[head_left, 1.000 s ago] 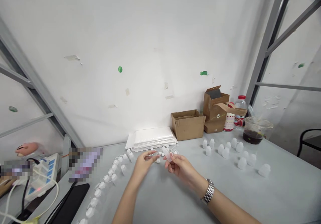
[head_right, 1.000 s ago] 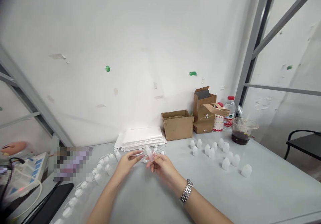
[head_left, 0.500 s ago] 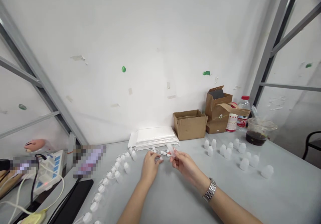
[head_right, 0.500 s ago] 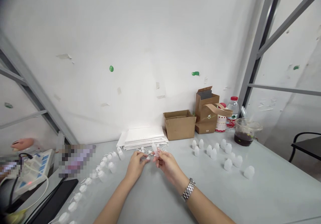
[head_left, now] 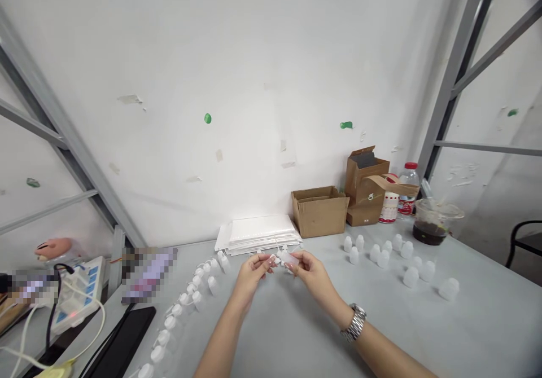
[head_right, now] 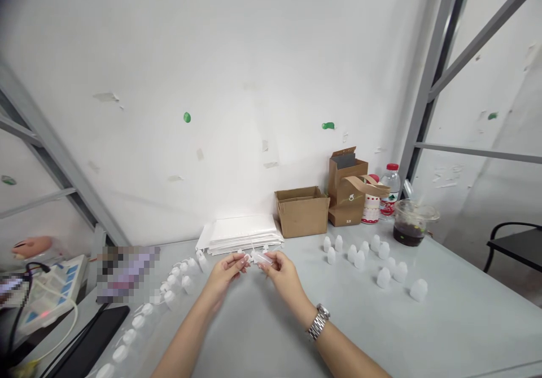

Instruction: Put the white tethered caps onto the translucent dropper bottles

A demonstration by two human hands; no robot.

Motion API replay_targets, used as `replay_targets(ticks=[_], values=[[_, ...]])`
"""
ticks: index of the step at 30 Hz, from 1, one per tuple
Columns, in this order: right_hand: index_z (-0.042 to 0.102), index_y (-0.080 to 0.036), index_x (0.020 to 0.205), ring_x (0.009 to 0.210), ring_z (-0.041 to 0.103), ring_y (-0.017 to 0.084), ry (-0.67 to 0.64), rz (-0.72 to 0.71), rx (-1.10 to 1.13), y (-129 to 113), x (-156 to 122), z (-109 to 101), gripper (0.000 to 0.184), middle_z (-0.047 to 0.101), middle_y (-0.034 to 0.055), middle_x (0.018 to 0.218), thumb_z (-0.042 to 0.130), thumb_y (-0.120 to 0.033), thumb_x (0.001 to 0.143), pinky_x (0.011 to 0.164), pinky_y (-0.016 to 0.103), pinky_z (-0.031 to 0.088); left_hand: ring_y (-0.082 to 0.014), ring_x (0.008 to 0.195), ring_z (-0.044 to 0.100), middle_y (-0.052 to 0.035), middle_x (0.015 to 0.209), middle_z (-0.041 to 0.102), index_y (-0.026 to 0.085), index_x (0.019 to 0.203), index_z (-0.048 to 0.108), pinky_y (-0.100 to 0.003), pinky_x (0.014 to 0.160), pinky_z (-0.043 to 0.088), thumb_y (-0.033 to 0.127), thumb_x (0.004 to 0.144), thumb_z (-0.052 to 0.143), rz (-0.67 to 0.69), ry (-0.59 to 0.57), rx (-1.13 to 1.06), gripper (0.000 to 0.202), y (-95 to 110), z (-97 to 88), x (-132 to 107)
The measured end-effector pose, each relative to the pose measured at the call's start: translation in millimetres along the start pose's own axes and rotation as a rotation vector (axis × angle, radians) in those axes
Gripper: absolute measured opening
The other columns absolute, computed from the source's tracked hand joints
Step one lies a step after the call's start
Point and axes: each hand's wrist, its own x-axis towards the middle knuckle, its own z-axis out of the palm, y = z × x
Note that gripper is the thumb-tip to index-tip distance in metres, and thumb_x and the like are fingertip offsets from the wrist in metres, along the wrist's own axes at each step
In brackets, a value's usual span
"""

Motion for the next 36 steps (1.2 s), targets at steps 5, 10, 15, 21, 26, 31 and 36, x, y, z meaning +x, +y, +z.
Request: replay_targets(ticks=[5, 10, 15, 21, 26, 31, 36], values=[[0.062, -0.021, 0.079, 0.063, 0.051, 0.017, -0.011, -0.069, -0.127, -6, -8, 3, 0.018, 0.06, -0.0001, 0.068, 0.067, -0.034, 0.068, 0.061, 0.028, 0.039, -0.0116, 0.061, 0.053, -0.0002, 0.064, 0.062, 0.017, 0.074, 0.066, -0.022, 0.056, 0.034, 0.043, 0.059, 0.067, 0.009, 0.019, -0.017, 0.03, 0, 0.7, -2], [0.061, -0.022, 0.088, 0.071, 0.053, 0.018, -0.004, -0.248, -0.361, -7, -14, 2, 0.015, 0.064, 0.0029, 0.082, 0.061, -0.03, 0.075, 0.072, 0.032, 0.039, -0.0148, 0.076, 0.059, -0.003, 0.076, 0.067, 0.018, 0.078, 0.067, -0.023, 0.064, 0.039, 0.044, 0.058, 0.069, -0.043, 0.066, -0.168, 0.033, -5, 5.6, -5], [0.058, -0.021, 0.096, 0.073, 0.054, 0.017, 0.022, -0.494, -0.708, -7, -19, 3, 0.014, 0.063, 0.0036, 0.082, 0.05, -0.021, 0.084, 0.074, 0.032, 0.036, -0.0169, 0.082, 0.063, -0.008, 0.085, 0.07, 0.016, 0.08, 0.069, -0.03, 0.081, 0.043, 0.038, 0.053, 0.075, -0.126, 0.039, -0.422, 0.036, -6, 13.8, -9], [0.057, -0.02, 0.101, 0.073, 0.055, 0.017, 0.099, -0.728, -0.887, -8, -24, 8, 0.021, 0.063, 0.0048, 0.079, 0.042, -0.016, 0.088, 0.074, 0.033, 0.033, -0.0194, 0.083, 0.063, -0.0106, 0.084, 0.071, 0.013, 0.075, 0.071, -0.034, 0.088, 0.043, 0.037, 0.046, 0.079, -0.105, 0.1, -0.437, 0.039, -7, 15.8, -9], [0.06, -0.022, 0.097, 0.07, 0.053, 0.018, 0.041, -0.478, -0.642, -2, -23, 8, 0.016, 0.066, 0.0049, 0.082, 0.05, -0.022, 0.084, 0.069, 0.031, 0.036, -0.0213, 0.085, 0.063, -0.0116, 0.084, 0.072, 0.013, 0.077, 0.071, -0.035, 0.089, 0.042, 0.037, 0.05, 0.076, -0.067, 0.073, -0.393, 0.037, -12, 17.2, -8], [0.061, -0.023, 0.089, 0.066, 0.052, 0.019, 0.009, -0.26, -0.472, 1, -22, 8, 0.013, 0.067, 0.004, 0.08, 0.053, -0.03, 0.082, 0.062, 0.029, 0.037, -0.0218, 0.083, 0.064, -0.0113, 0.08, 0.072, 0.012, 0.076, 0.069, -0.036, 0.088, 0.042, 0.039, 0.053, 0.074, -0.035, 0.087, -0.415, 0.035, -19, 22.8, -7], [0.058, -0.017, 0.095, 0.07, 0.054, 0.018, 0.081, -0.646, -0.848, -1, -26, 14, 0.019, 0.066, 0.006, 0.078, 0.041, -0.015, 0.087, 0.073, 0.034, 0.032, -0.0189, 0.079, 0.065, -0.0087, 0.082, 0.072, 0.014, 0.073, 0.069, -0.033, 0.084, 0.045, 0.033, 0.052, 0.075, -0.083, 0.14, -0.513, 0.029, -19, 25.1, -9]])
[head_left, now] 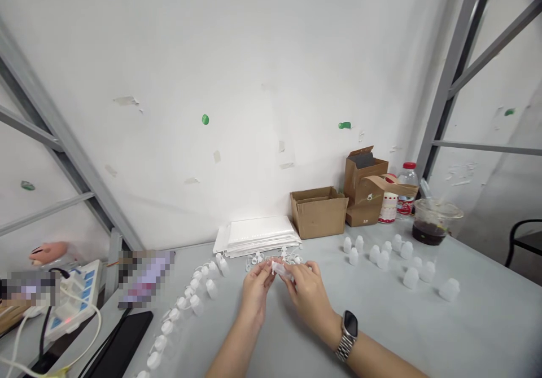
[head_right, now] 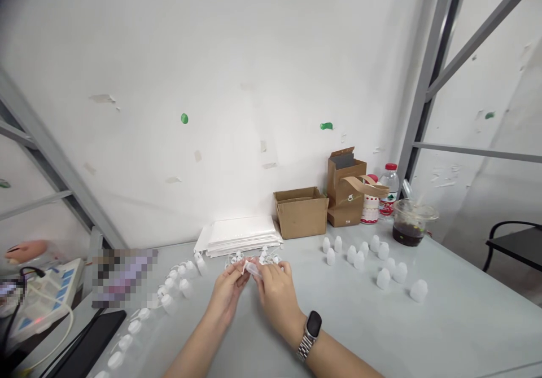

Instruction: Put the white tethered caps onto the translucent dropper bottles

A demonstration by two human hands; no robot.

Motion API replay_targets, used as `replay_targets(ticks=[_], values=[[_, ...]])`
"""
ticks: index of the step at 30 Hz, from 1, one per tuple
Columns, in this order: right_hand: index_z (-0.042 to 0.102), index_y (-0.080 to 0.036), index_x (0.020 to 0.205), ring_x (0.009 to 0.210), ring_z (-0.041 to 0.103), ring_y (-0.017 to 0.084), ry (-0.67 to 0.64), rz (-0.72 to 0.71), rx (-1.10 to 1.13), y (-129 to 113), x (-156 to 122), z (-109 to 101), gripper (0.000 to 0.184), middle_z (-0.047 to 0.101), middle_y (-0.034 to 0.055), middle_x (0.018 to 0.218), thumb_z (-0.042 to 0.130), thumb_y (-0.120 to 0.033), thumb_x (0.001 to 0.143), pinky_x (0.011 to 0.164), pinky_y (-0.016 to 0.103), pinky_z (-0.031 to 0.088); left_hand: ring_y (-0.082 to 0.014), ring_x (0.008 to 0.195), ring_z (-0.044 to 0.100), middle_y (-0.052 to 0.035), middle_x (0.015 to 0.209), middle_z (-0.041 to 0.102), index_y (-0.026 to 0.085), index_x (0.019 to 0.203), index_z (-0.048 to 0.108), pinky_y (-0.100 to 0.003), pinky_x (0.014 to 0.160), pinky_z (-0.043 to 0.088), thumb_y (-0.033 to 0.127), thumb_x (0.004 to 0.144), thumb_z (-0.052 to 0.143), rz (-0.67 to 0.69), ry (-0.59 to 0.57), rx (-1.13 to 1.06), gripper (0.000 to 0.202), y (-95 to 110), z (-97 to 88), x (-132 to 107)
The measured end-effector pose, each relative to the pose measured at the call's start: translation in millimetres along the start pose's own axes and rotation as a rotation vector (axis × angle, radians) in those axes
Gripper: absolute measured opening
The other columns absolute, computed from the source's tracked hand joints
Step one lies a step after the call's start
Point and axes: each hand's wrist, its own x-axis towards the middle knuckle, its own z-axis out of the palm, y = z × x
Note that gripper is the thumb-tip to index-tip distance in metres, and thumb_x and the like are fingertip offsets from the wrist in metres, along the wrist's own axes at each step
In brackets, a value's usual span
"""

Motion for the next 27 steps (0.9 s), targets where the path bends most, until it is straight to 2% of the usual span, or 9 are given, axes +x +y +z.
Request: replay_targets(ticks=[3, 7, 13, 16, 19, 21, 24, 27], values=[[0.059, -0.016, 0.09, 0.068, 0.054, 0.016, 0.098, -0.134, -0.162, -2, 0, 2, 0.021, 0.066, 0.0051, 0.075, 0.038, -0.01, 0.087, 0.075, 0.034, 0.03, -0.017, 0.08, 0.065, -0.0074, 0.083, 0.072, 0.015, 0.074, 0.069, -0.03, 0.084, 0.045, 0.03, 0.054, 0.075, -0.028, 0.05, -0.053, 0.026, 4, 2.2, -5], [0.057, -0.018, 0.1, 0.073, 0.055, 0.015, 0.142, -0.21, -0.245, -4, 1, 1, 0.028, 0.066, 0.0059, 0.085, 0.035, -0.007, 0.088, 0.08, 0.035, 0.028, -0.018, 0.082, 0.065, -0.0078, 0.08, 0.072, 0.015, 0.075, 0.069, -0.031, 0.087, 0.045, 0.03, 0.057, 0.074, -0.024, 0.111, -0.067, 0.024, 6, 5.2, -9], [0.058, -0.02, 0.1, 0.073, 0.055, 0.015, 0.168, -0.178, -0.212, -4, 2, -1, 0.026, 0.066, 0.004, 0.083, 0.038, -0.008, 0.087, 0.079, 0.034, 0.028, -0.0204, 0.083, 0.065, -0.0076, 0.076, 0.072, 0.014, 0.07, 0.069, -0.034, 0.089, 0.044, 0.035, 0.053, 0.076, 0.045, 0.073, -0.05, 0.028, 6, 7.6, -9], [0.058, -0.021, 0.098, 0.073, 0.055, 0.015, 0.121, -0.128, -0.109, -4, 2, -4, 0.025, 0.067, 0.0048, 0.083, 0.038, -0.011, 0.088, 0.079, 0.034, 0.028, -0.0211, 0.084, 0.065, -0.008, 0.076, 0.072, 0.014, 0.07, 0.069, -0.035, 0.089, 0.043, 0.034, 0.053, 0.075, 0.04, 0.025, -0.05, 0.027, 6, 6.7, -9], [0.059, -0.019, 0.089, 0.07, 0.055, 0.017, -0.038, 0.084, 0.151, -4, 4, -5, 0.017, 0.066, 0.0054, 0.076, 0.044, -0.026, 0.088, 0.076, 0.035, 0.032, -0.0226, 0.088, 0.064, -0.0096, 0.083, 0.072, 0.014, 0.073, 0.069, -0.037, 0.092, 0.041, 0.032, 0.053, 0.075, 0.051, -0.011, -0.031, 0.028, 7, 4.7, -8], [0.057, -0.019, 0.077, 0.059, 0.053, 0.016, -0.222, 0.344, 0.454, -4, 6, -5, 0.029, 0.061, 0.0025, 0.06, 0.042, -0.042, 0.086, 0.065, 0.032, 0.036, -0.0245, 0.096, 0.061, -0.0113, 0.091, 0.071, 0.014, 0.078, 0.069, -0.039, 0.094, 0.038, 0.033, 0.054, 0.075, 0.067, -0.018, 0.017, 0.032, 9, 3.8, -7], [0.053, -0.019, 0.068, 0.039, 0.041, 0.012, -0.453, 0.673, 0.928, -3, 10, -2, 0.044, 0.047, -0.0044, 0.041, 0.039, -0.059, 0.08, 0.047, 0.026, 0.032, -0.0261, 0.108, 0.054, -0.0116, 0.103, 0.068, 0.015, 0.08, 0.069, -0.039, 0.098, 0.033, 0.036, 0.057, 0.073, 0.138, -0.011, 0.12, 0.031, 14, 3.1, -5], [0.054, -0.018, 0.07, 0.038, 0.038, 0.008, -0.457, 0.79, 1.111, 0, 13, 0, 0.045, 0.048, -0.0058, 0.043, 0.049, -0.063, 0.072, 0.045, 0.024, 0.029, -0.0268, 0.105, 0.056, -0.011, 0.099, 0.07, 0.016, 0.074, 0.068, -0.04, 0.096, 0.034, 0.037, 0.056, 0.073, 0.157, -0.033, 0.192, 0.029, 19, 2.4, -4]])
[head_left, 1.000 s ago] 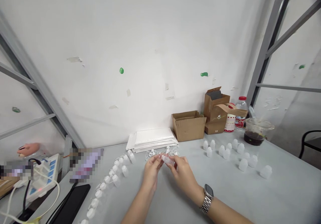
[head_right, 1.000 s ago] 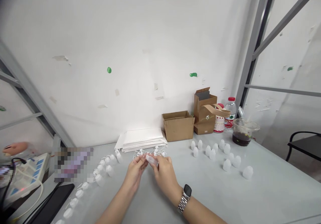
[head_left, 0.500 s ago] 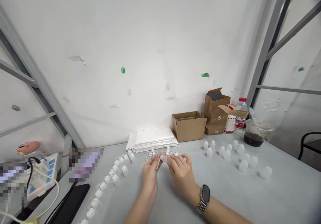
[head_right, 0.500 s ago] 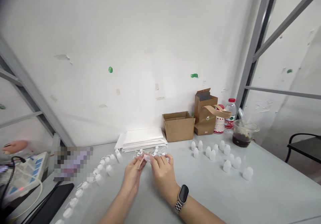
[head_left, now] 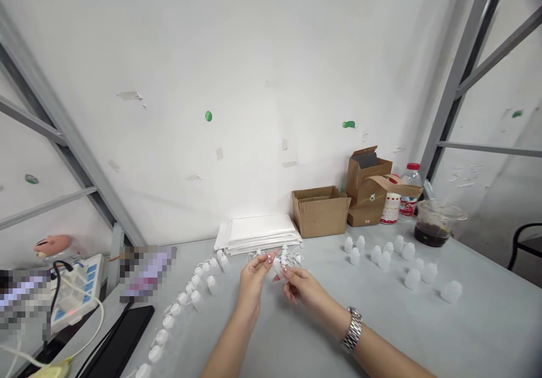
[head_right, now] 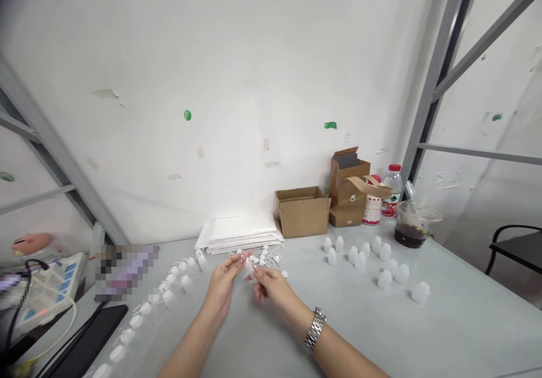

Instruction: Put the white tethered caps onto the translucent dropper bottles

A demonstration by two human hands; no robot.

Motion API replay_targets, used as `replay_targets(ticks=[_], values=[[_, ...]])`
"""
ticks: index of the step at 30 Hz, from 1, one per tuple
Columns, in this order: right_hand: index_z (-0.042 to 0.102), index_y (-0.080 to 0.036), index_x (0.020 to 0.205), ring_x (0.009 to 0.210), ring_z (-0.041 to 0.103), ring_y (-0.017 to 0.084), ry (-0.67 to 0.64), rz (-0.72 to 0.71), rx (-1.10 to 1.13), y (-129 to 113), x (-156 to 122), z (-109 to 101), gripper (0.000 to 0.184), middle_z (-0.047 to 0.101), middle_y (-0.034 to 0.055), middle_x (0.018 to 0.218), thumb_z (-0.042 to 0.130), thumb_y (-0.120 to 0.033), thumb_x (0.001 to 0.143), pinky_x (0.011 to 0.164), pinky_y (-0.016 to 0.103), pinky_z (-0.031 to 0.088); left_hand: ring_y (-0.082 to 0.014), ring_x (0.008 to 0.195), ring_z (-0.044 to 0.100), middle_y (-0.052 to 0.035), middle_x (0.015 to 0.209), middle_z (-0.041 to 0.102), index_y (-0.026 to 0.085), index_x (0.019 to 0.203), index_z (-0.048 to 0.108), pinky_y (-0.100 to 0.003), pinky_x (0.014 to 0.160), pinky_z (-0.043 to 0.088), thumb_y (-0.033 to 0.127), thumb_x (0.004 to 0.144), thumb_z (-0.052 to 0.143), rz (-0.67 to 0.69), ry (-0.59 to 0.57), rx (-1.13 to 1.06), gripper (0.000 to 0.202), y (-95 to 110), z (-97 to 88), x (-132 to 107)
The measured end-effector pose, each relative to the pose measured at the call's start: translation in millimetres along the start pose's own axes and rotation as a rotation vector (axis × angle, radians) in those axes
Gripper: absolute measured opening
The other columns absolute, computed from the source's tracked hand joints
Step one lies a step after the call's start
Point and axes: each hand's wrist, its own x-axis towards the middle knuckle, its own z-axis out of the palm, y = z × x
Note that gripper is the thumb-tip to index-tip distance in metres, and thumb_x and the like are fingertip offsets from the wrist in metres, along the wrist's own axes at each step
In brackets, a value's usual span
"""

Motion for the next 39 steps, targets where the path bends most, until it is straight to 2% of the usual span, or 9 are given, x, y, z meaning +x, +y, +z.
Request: replay_targets(ticks=[3, 8, 15, 22, 27, 30, 33, 36, 39], values=[[0.053, -0.018, 0.073, 0.043, 0.045, 0.01, 0.086, -0.038, -0.014, 1, 3, -2, 0.044, 0.054, -0.0044, 0.047, 0.062, -0.059, 0.063, 0.048, 0.024, 0.033, -0.0263, 0.096, 0.061, -0.0107, 0.091, 0.071, 0.015, 0.072, 0.068, -0.039, 0.093, 0.037, 0.038, 0.054, 0.074, -0.02, 0.002, 0.037, 0.029, 1, -1.8, 1], [0.048, -0.02, 0.07, 0.053, 0.055, 0.015, 0.159, -0.126, -0.02, 3, 4, -3, 0.047, 0.056, -0.0036, 0.051, 0.071, -0.056, 0.051, 0.05, 0.026, 0.038, -0.0268, 0.097, 0.06, -0.0137, 0.095, 0.07, 0.012, 0.077, 0.07, -0.039, 0.09, 0.039, 0.039, 0.056, 0.073, -0.059, -0.038, -0.018, 0.035, -3, -3.8, 2], [0.047, -0.02, 0.071, 0.049, 0.052, 0.013, 0.2, -0.129, -0.09, 4, 0, 0, 0.044, 0.057, -0.0038, 0.049, 0.069, -0.056, 0.055, 0.05, 0.025, 0.036, -0.0267, 0.094, 0.06, -0.0101, 0.09, 0.072, 0.015, 0.08, 0.072, -0.037, 0.088, 0.04, 0.038, 0.055, 0.073, -0.092, -0.053, 0.171, 0.034, 10, -8.1, 2], [0.055, -0.016, 0.061, 0.035, 0.035, 0.008, -0.011, 0.036, 0.123, -4, -4, -1, 0.054, 0.048, -0.0033, 0.038, 0.044, -0.068, 0.07, 0.043, 0.023, 0.025, -0.0248, 0.091, 0.061, -0.011, 0.085, 0.072, 0.014, 0.066, 0.07, -0.035, 0.09, 0.037, 0.035, 0.053, 0.075, -0.114, -0.172, 0.108, 0.026, 14, -14.8, 6], [0.056, -0.016, 0.076, 0.042, 0.044, 0.01, 0.145, -0.031, 0.047, -3, 1, -1, 0.051, 0.055, -0.003, 0.048, 0.059, -0.064, 0.06, 0.047, 0.024, 0.033, -0.0237, 0.085, 0.063, -0.0103, 0.082, 0.072, 0.013, 0.073, 0.07, -0.035, 0.087, 0.04, 0.038, 0.053, 0.075, -0.08, -0.053, 0.096, 0.032, 5, -13.1, 8], [0.055, -0.018, 0.077, 0.047, 0.049, 0.012, 0.227, -0.121, -0.021, 0, 4, -2, 0.051, 0.057, -0.0034, 0.052, 0.067, -0.06, 0.053, 0.05, 0.025, 0.038, -0.0246, 0.085, 0.063, -0.01, 0.083, 0.072, 0.014, 0.073, 0.07, -0.036, 0.085, 0.041, 0.039, 0.054, 0.074, -0.081, -0.053, 0.085, 0.032, 4, -12.5, 7], [0.054, -0.017, 0.064, 0.042, 0.046, 0.01, 0.153, -0.046, 0.04, 1, 2, -2, 0.05, 0.055, -0.002, 0.047, 0.057, -0.066, 0.061, 0.048, 0.024, 0.036, -0.0249, 0.09, 0.062, -0.0106, 0.087, 0.072, 0.014, 0.075, 0.071, -0.036, 0.089, 0.039, 0.037, 0.055, 0.074, -0.059, -0.092, 0.068, 0.03, 4, -10.6, 6], [0.056, -0.015, 0.061, 0.038, 0.043, 0.008, 0.067, 0.078, 0.135, 1, -1, -2, 0.056, 0.053, -0.0008, 0.043, 0.044, -0.068, 0.07, 0.045, 0.023, 0.032, -0.0251, 0.098, 0.06, -0.0112, 0.093, 0.071, 0.014, 0.079, 0.071, -0.035, 0.093, 0.037, 0.036, 0.056, 0.073, -0.042, -0.098, 0.038, 0.032, 3, -7.6, 4], [0.057, -0.015, 0.07, 0.041, 0.048, 0.01, 0.102, 0.034, 0.135, 0, 0, -1, 0.052, 0.057, -0.0006, 0.048, 0.052, -0.067, 0.066, 0.049, 0.024, 0.036, -0.0259, 0.101, 0.058, -0.0117, 0.096, 0.07, 0.014, 0.081, 0.071, -0.036, 0.095, 0.036, 0.036, 0.056, 0.073, -0.046, -0.081, 0.032, 0.034, 4, -5.7, 3]])
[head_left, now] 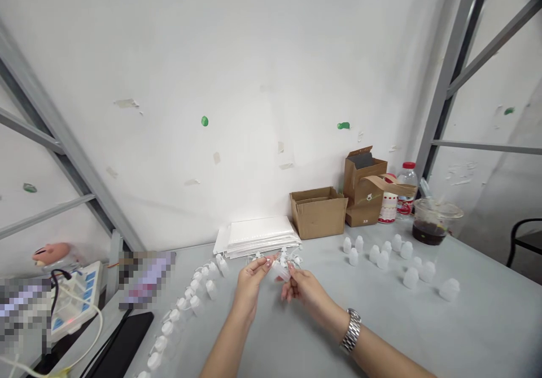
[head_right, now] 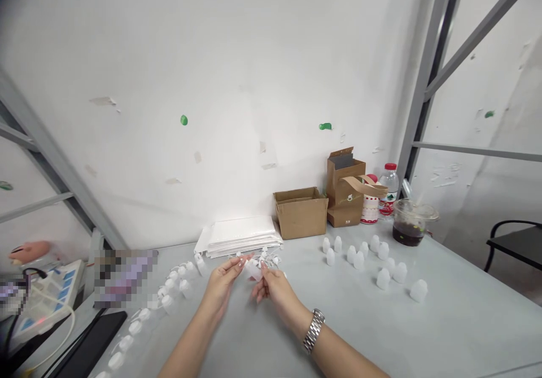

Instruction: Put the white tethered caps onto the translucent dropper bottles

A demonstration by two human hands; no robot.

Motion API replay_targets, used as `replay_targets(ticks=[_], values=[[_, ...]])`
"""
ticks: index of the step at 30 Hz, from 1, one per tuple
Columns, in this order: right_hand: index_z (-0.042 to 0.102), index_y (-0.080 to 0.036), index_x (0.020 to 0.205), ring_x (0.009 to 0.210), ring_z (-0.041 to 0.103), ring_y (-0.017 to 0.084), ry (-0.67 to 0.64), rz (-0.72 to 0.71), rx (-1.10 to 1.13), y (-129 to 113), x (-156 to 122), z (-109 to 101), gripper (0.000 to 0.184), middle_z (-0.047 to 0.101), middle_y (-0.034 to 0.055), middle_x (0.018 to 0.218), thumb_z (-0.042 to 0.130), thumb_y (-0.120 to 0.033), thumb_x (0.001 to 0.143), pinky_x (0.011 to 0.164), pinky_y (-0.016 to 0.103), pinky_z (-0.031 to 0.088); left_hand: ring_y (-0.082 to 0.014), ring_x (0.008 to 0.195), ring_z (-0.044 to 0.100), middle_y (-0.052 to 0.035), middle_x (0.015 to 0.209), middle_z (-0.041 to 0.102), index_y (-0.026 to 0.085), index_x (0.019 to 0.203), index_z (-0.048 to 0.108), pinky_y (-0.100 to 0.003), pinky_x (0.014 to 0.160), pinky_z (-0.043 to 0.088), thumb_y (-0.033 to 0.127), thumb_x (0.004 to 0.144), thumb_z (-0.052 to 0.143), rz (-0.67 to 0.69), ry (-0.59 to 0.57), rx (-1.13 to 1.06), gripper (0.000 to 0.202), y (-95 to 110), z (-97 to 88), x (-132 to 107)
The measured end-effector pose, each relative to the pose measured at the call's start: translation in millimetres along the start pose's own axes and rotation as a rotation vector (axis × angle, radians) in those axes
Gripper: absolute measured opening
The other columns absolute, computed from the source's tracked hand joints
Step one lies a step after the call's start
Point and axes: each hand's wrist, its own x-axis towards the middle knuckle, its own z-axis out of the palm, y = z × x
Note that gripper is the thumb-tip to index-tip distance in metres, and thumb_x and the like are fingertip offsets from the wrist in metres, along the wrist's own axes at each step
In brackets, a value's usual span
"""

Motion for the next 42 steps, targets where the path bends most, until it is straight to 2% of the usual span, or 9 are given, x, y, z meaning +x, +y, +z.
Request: replay_targets(ticks=[3, 5, 9, 12, 17, 23, 31, 37, 42], values=[[0.054, -0.017, 0.081, 0.045, 0.052, 0.012, 0.081, -0.128, -0.045, 0, 2, 1, 0.052, 0.059, -0.0032, 0.054, 0.066, -0.061, 0.055, 0.052, 0.026, 0.04, -0.0278, 0.101, 0.058, -0.0119, 0.095, 0.071, 0.014, 0.079, 0.071, -0.039, 0.096, 0.035, 0.038, 0.053, 0.074, -0.004, 0.061, 0.031, 0.035, 1, 0.2, 0], [0.053, -0.017, 0.077, 0.045, 0.051, 0.011, 0.082, -0.149, -0.072, 1, 3, 0, 0.051, 0.058, -0.0037, 0.052, 0.068, -0.059, 0.054, 0.051, 0.025, 0.039, -0.0289, 0.102, 0.058, -0.0118, 0.095, 0.071, 0.014, 0.078, 0.071, -0.041, 0.097, 0.034, 0.038, 0.052, 0.074, 0.002, 0.063, 0.039, 0.035, 1, -0.2, 0], [0.053, -0.016, 0.062, 0.035, 0.04, 0.007, -0.04, 0.008, -0.013, 1, 1, -2, 0.053, 0.05, -0.004, 0.039, 0.05, -0.068, 0.066, 0.044, 0.022, 0.031, -0.0284, 0.109, 0.054, -0.0116, 0.096, 0.07, 0.016, 0.072, 0.07, -0.04, 0.1, 0.031, 0.037, 0.054, 0.073, 0.034, -0.034, 0.047, 0.027, 4, -1.2, 1], [0.054, -0.015, 0.062, 0.035, 0.042, 0.008, -0.078, 0.06, -0.022, 1, 0, -2, 0.058, 0.051, -0.002, 0.04, 0.043, -0.071, 0.069, 0.043, 0.022, 0.032, -0.0285, 0.109, 0.054, -0.0121, 0.095, 0.07, 0.016, 0.071, 0.069, -0.041, 0.099, 0.031, 0.037, 0.054, 0.073, 0.04, -0.048, 0.067, 0.027, 7, -1.0, 1], [0.052, -0.017, 0.069, 0.044, 0.05, 0.01, 0.016, -0.101, -0.121, 0, 3, -2, 0.049, 0.056, -0.0038, 0.055, 0.067, -0.061, 0.053, 0.049, 0.024, 0.04, -0.0292, 0.1, 0.059, -0.0122, 0.094, 0.071, 0.015, 0.071, 0.068, -0.043, 0.095, 0.035, 0.039, 0.053, 0.074, 0.027, 0.001, 0.065, 0.03, 10, 0.7, -2], [0.055, -0.016, 0.066, 0.042, 0.044, 0.009, -0.173, -0.001, -0.014, 2, 0, -4, 0.043, 0.051, -0.0028, 0.049, 0.055, -0.059, 0.07, 0.048, 0.023, 0.035, -0.0262, 0.097, 0.061, -0.0109, 0.09, 0.072, 0.016, 0.07, 0.068, -0.038, 0.094, 0.036, 0.037, 0.058, 0.072, 0.064, -0.072, 0.07, 0.025, 10, 0.8, -3], [0.05, -0.018, 0.065, 0.047, 0.045, 0.011, 0.121, -0.283, -0.256, -2, 6, -8, 0.047, 0.048, -0.0036, 0.055, 0.055, -0.065, 0.064, 0.05, 0.025, 0.039, -0.026, 0.086, 0.062, -0.0093, 0.083, 0.072, 0.016, 0.073, 0.071, -0.035, 0.084, 0.042, 0.047, 0.058, 0.069, 0.003, -0.1, 0.246, 0.035, 3, 2.4, 0], [0.051, -0.019, 0.069, 0.05, 0.047, 0.013, 0.21, -0.319, -0.331, -1, 7, -15, 0.043, 0.051, -0.0023, 0.056, 0.053, -0.061, 0.069, 0.053, 0.027, 0.04, -0.0289, 0.095, 0.06, -0.0117, 0.089, 0.071, 0.018, 0.058, 0.069, -0.039, 0.09, 0.038, 0.036, 0.056, 0.07, 0.087, -0.01, 0.363, 0.018, 1, -1.4, 2], [0.05, -0.02, 0.069, 0.055, 0.049, 0.015, 0.325, -0.369, -0.484, -3, 3, -16, 0.034, 0.054, -0.0015, 0.058, 0.054, -0.054, 0.073, 0.054, 0.027, 0.038, -0.0289, 0.095, 0.06, -0.0138, 0.095, 0.069, 0.017, 0.055, 0.067, -0.039, 0.087, 0.041, 0.038, 0.053, 0.072, 0.064, -0.064, 0.28, 0.022, 10, -1.8, -1]])
